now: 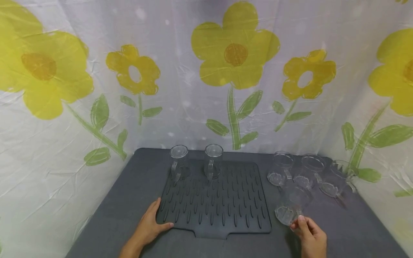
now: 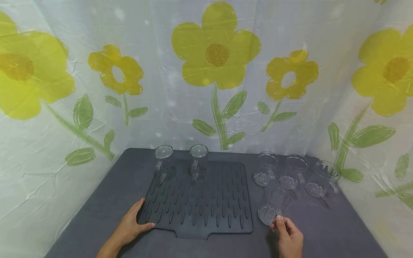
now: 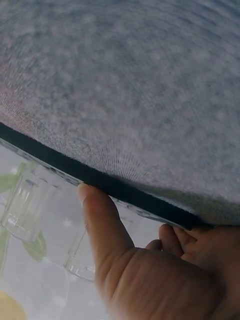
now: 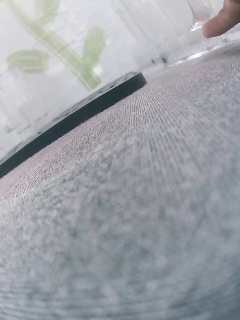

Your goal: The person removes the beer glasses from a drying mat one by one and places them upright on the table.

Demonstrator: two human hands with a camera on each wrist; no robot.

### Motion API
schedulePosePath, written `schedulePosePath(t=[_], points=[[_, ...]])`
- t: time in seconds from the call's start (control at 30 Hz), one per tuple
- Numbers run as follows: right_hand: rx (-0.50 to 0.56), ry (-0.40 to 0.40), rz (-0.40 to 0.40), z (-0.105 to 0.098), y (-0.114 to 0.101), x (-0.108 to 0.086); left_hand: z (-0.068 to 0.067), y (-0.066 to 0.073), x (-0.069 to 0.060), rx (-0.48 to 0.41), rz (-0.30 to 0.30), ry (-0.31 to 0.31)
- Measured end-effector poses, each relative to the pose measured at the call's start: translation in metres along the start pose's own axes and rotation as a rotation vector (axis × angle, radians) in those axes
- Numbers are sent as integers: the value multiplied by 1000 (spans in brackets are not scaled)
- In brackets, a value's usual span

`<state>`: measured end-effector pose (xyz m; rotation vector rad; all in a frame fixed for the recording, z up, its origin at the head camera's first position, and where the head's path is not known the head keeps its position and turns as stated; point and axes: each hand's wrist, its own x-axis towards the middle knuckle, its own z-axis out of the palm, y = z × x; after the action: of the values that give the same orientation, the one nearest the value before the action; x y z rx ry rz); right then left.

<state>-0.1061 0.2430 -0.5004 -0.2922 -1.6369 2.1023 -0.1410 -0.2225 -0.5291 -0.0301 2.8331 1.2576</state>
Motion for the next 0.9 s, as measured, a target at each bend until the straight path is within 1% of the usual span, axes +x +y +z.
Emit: schedulePosePath(t=[0.1,0.17,0.23,0.3,0.37,0.4,0.47,0.53,0.6,0.67,0.77,0.83,0.9], points=[[-78,4,43,-1,-1,0,-1,-2,-2,-3,-4,7],[-182,29,70,-2,-3,0,-1,-1,-2,-1,2,12],[-308,74,82,-3,-6,0,0,-1,-1,6,9,16],[-418,146,84,-6,-10,1,1,0,-1,9,12,13],[-501,210,51,-8,-15,0,1,0,-1,7,3,12],[-515,244,36,-9,-18,0,1,0,-1,7,-5,13],[-534,311,-12,-9,-26,-2,2,1,-1,6,-16,10],[-554,355,-87,-7,-34,-5,2,1,-1,12,-22,11],[-568,388,-135,-3,-43,-9,3,1,0,14,-24,11],[-580,402,-167,2,-54,-15,3,1,1,14,-31,7],[-565,380,-218,13,-70,-23,3,1,2,16,-45,1],[-488,348,-280,23,-82,-29,2,1,3,20,-53,-4],[-377,299,-356,34,-92,-34,2,1,4,24,-51,-3]])
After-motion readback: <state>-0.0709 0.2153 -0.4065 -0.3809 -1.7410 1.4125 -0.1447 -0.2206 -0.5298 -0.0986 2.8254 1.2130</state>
